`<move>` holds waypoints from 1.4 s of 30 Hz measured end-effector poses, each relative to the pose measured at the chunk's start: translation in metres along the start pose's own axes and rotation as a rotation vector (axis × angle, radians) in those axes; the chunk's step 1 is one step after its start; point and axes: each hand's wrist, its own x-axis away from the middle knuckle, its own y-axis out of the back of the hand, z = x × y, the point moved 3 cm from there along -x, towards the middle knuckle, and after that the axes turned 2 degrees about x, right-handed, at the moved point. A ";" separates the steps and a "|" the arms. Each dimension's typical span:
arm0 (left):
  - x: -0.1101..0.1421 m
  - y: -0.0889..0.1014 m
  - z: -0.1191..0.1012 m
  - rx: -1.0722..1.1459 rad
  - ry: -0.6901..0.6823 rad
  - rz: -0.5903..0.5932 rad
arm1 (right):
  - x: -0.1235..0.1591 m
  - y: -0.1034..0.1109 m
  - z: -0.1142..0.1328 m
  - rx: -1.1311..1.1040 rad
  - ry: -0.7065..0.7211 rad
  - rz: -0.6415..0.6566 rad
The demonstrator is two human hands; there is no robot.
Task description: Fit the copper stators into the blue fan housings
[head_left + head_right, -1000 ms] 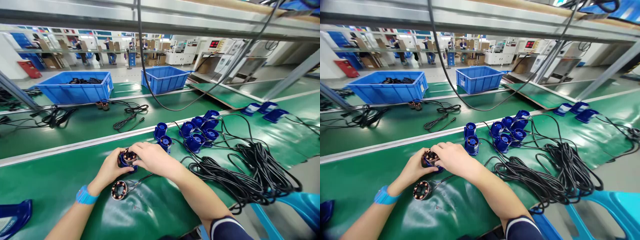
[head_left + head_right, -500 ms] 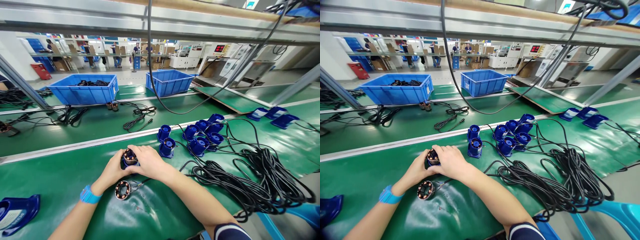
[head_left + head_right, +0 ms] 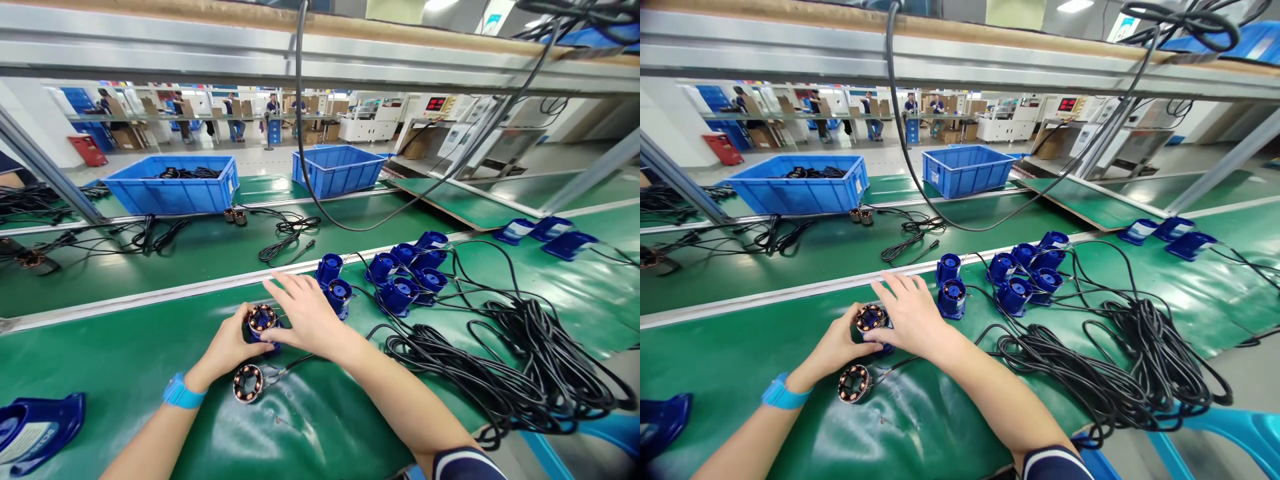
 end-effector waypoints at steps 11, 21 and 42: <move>0.004 0.039 0.014 -0.074 0.063 0.018 | 0.033 -0.080 0.042 -0.037 0.200 0.260; 0.019 0.048 0.004 -0.138 0.046 -0.207 | 0.045 0.017 0.051 -0.294 0.161 0.145; 0.108 0.002 0.020 -0.339 -0.107 -0.060 | -0.005 0.008 -0.008 -0.240 -0.066 -0.109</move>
